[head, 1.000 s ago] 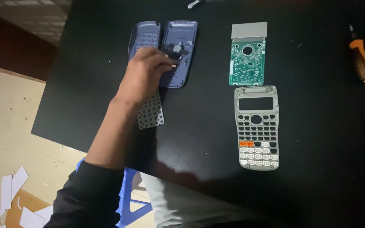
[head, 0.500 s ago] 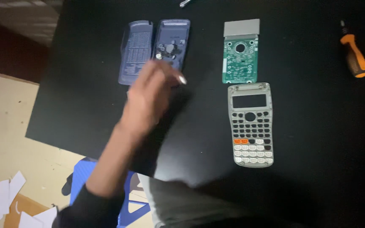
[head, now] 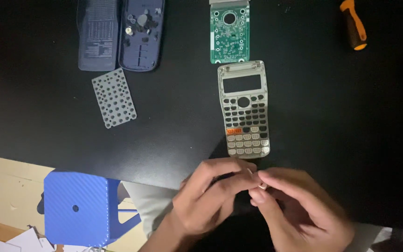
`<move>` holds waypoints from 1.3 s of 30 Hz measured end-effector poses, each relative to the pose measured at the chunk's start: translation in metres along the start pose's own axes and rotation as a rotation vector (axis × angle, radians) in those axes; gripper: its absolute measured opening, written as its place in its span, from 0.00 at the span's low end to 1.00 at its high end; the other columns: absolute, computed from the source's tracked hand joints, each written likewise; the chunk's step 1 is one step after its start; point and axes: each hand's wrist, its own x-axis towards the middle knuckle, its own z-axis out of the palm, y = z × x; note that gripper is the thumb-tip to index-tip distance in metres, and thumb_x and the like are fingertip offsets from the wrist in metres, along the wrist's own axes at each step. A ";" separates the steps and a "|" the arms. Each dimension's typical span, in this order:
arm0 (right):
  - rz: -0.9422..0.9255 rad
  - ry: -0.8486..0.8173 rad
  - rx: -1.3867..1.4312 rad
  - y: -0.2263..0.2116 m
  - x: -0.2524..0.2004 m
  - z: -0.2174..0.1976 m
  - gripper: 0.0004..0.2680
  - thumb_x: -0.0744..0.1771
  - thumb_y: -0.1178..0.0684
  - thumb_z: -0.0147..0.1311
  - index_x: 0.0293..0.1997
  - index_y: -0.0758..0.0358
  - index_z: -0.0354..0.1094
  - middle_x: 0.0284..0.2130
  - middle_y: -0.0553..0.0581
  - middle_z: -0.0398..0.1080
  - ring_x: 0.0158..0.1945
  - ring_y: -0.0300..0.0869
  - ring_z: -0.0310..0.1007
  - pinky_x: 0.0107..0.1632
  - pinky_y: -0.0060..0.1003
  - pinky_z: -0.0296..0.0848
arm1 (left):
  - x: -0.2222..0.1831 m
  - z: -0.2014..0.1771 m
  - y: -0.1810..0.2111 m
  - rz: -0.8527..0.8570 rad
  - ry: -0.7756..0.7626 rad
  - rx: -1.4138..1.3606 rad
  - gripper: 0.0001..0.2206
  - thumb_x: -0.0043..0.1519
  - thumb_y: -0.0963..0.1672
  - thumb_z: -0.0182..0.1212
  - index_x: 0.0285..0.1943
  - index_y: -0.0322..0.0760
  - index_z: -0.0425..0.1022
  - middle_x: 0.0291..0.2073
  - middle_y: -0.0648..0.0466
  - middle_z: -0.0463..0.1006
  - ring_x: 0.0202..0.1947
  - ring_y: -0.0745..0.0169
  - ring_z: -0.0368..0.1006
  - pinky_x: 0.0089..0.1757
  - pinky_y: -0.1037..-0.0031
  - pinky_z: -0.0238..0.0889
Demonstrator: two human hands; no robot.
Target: Assembling a calculator by placing buttons and internal components into the housing
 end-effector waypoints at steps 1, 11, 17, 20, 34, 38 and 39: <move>-0.046 -0.021 -0.042 0.002 0.000 -0.002 0.05 0.62 0.65 0.62 0.39 0.70 0.76 0.35 0.60 0.80 0.34 0.36 0.82 0.37 0.22 0.82 | -0.001 0.000 0.000 0.001 -0.002 0.018 0.10 0.69 0.38 0.52 0.45 0.25 0.80 0.42 0.42 0.77 0.40 0.57 0.82 0.45 0.74 0.79; -0.123 -0.019 -0.133 0.016 0.004 -0.011 0.04 0.64 0.68 0.59 0.40 0.77 0.74 0.38 0.68 0.77 0.31 0.42 0.83 0.38 0.26 0.83 | -0.020 0.006 -0.003 -0.416 0.193 -0.467 0.12 0.59 0.32 0.66 0.46 0.29 0.70 0.40 0.39 0.77 0.44 0.47 0.84 0.50 0.67 0.83; -0.073 0.041 -0.123 0.041 0.004 -0.016 0.05 0.67 0.71 0.56 0.47 0.82 0.71 0.40 0.74 0.74 0.35 0.49 0.78 0.42 0.33 0.78 | -0.028 0.005 -0.009 -0.401 0.232 -0.423 0.13 0.59 0.32 0.67 0.46 0.31 0.68 0.37 0.43 0.82 0.42 0.47 0.86 0.48 0.67 0.84; 0.124 0.100 -0.070 0.059 0.004 -0.019 0.12 0.67 0.71 0.58 0.56 0.78 0.69 0.42 0.70 0.76 0.41 0.46 0.78 0.50 0.33 0.78 | -0.034 0.006 -0.017 -0.351 0.260 -0.401 0.10 0.58 0.32 0.67 0.42 0.29 0.71 0.34 0.40 0.81 0.38 0.45 0.86 0.45 0.66 0.84; -0.052 -0.112 -0.172 0.067 0.049 -0.017 0.05 0.69 0.68 0.61 0.48 0.73 0.73 0.45 0.64 0.76 0.45 0.40 0.76 0.52 0.28 0.74 | -0.028 -0.012 -0.032 -0.371 0.200 -0.137 0.04 0.61 0.34 0.66 0.39 0.33 0.79 0.37 0.46 0.81 0.38 0.56 0.84 0.45 0.76 0.79; -0.138 -0.195 -0.333 0.061 0.060 -0.017 0.03 0.69 0.66 0.62 0.46 0.72 0.77 0.43 0.62 0.77 0.44 0.41 0.77 0.48 0.30 0.75 | -0.025 -0.012 -0.032 -0.378 0.209 -0.146 0.03 0.62 0.35 0.64 0.41 0.31 0.79 0.39 0.45 0.80 0.40 0.52 0.86 0.46 0.75 0.80; -0.136 -0.197 -0.334 0.062 0.060 -0.018 0.03 0.69 0.66 0.62 0.46 0.72 0.77 0.43 0.62 0.77 0.44 0.41 0.77 0.48 0.30 0.75 | -0.026 -0.011 -0.032 -0.381 0.209 -0.146 0.03 0.62 0.35 0.64 0.41 0.31 0.79 0.39 0.45 0.80 0.40 0.52 0.86 0.46 0.75 0.80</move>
